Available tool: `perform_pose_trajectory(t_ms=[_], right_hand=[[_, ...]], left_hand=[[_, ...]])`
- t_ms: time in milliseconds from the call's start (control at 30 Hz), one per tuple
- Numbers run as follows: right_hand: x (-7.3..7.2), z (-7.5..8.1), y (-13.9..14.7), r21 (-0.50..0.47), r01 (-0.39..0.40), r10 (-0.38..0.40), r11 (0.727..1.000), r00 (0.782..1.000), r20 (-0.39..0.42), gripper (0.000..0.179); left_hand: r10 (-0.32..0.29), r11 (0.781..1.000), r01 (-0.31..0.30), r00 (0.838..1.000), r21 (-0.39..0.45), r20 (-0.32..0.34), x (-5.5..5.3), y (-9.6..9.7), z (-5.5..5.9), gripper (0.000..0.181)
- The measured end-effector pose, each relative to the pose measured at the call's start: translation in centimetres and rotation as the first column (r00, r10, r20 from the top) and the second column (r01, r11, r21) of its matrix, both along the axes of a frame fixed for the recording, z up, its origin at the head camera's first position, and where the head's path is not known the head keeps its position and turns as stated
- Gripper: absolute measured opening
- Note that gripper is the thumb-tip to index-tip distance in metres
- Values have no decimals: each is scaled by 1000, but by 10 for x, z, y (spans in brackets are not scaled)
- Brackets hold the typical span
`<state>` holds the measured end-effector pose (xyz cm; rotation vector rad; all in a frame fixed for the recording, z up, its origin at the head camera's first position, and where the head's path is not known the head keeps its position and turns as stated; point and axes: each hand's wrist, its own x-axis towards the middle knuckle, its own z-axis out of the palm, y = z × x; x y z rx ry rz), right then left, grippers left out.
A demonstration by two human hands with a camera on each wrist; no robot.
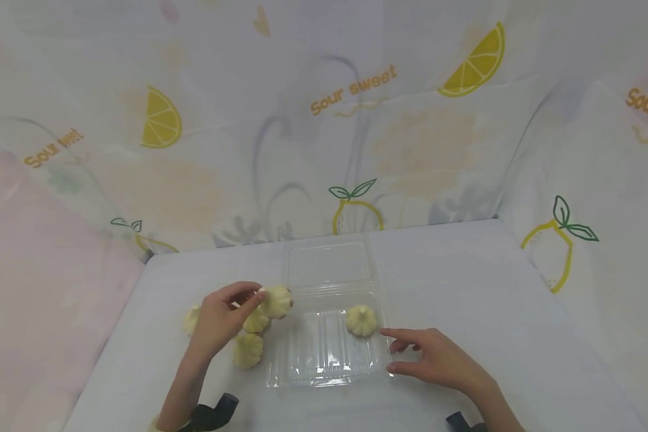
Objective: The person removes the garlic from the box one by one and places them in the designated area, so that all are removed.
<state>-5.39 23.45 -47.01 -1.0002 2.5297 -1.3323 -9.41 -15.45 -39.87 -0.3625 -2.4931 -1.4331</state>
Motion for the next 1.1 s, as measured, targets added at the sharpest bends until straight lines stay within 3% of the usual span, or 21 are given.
perform_pose_trajectory(t_ms=[233, 533, 1100], right_hand=[[-2, -3, 0, 13, 3, -3, 1000, 1000, 20, 54], [-1, -3, 0, 12, 5, -5, 1000, 1000, 22, 54], [-1, -3, 0, 10, 6, -6, 1000, 1000, 9, 55]], left_hand=[[54, 998, -53, 998, -18, 26, 3, -13, 4, 8], [96, 993, -97, 995, -64, -25, 6, -32, 6, 10], [161, 980, -163, 987, -116, -18, 17, -57, 5, 10]])
